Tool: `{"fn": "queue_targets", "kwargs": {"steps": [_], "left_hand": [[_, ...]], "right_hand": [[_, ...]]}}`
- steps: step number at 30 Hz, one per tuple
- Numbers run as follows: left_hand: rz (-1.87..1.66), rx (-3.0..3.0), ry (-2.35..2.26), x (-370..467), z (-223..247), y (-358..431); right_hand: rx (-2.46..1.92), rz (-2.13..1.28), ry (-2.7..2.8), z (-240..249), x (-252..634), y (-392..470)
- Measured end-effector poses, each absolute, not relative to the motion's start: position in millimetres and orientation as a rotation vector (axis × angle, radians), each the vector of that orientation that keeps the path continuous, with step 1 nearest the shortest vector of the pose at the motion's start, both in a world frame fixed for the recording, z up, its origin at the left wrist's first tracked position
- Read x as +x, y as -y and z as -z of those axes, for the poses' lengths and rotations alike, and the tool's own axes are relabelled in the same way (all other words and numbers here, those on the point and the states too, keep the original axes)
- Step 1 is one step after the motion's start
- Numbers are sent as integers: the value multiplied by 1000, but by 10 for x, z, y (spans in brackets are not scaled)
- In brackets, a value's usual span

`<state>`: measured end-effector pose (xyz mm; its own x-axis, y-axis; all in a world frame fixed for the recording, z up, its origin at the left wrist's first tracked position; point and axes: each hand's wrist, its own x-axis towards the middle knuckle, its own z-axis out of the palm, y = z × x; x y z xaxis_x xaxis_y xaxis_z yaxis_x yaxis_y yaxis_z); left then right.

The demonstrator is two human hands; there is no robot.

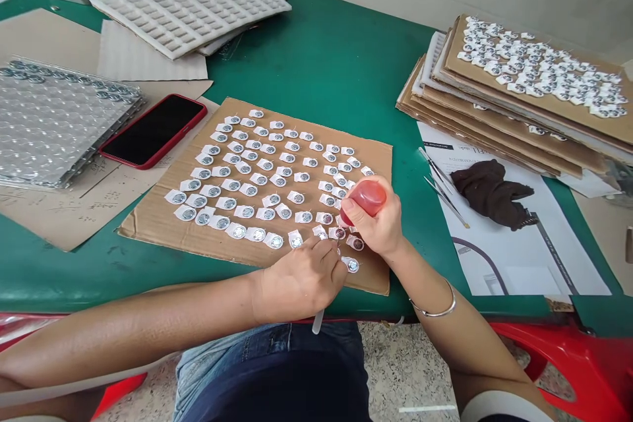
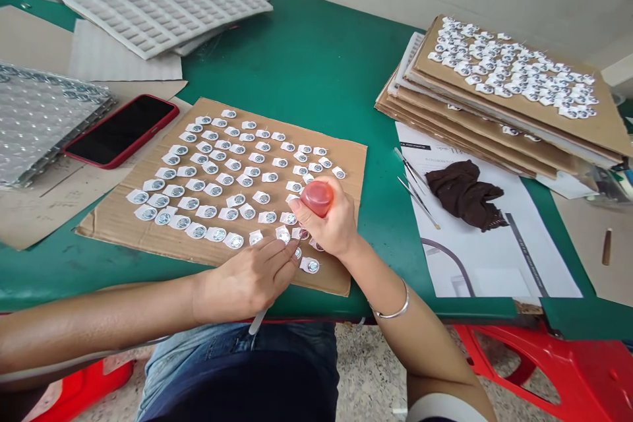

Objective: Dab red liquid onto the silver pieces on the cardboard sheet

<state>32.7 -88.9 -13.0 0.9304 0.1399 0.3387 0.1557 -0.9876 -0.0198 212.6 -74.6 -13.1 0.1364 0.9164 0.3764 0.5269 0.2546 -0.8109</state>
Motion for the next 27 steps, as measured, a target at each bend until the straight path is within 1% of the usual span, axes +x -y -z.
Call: {"fn": "queue_targets", "kwargs": {"steps": [4, 14, 27], "left_hand": [[473, -3074, 236, 318, 127, 877], [530, -3102, 254, 320, 126, 860], [512, -3113, 253, 322, 123, 860]], "right_hand": [[-1427, -476, 1515, 134, 2138, 742], [-1408, -479, 1525, 125, 2133, 746], [-1358, -538, 1546, 124, 2107, 768]]}}
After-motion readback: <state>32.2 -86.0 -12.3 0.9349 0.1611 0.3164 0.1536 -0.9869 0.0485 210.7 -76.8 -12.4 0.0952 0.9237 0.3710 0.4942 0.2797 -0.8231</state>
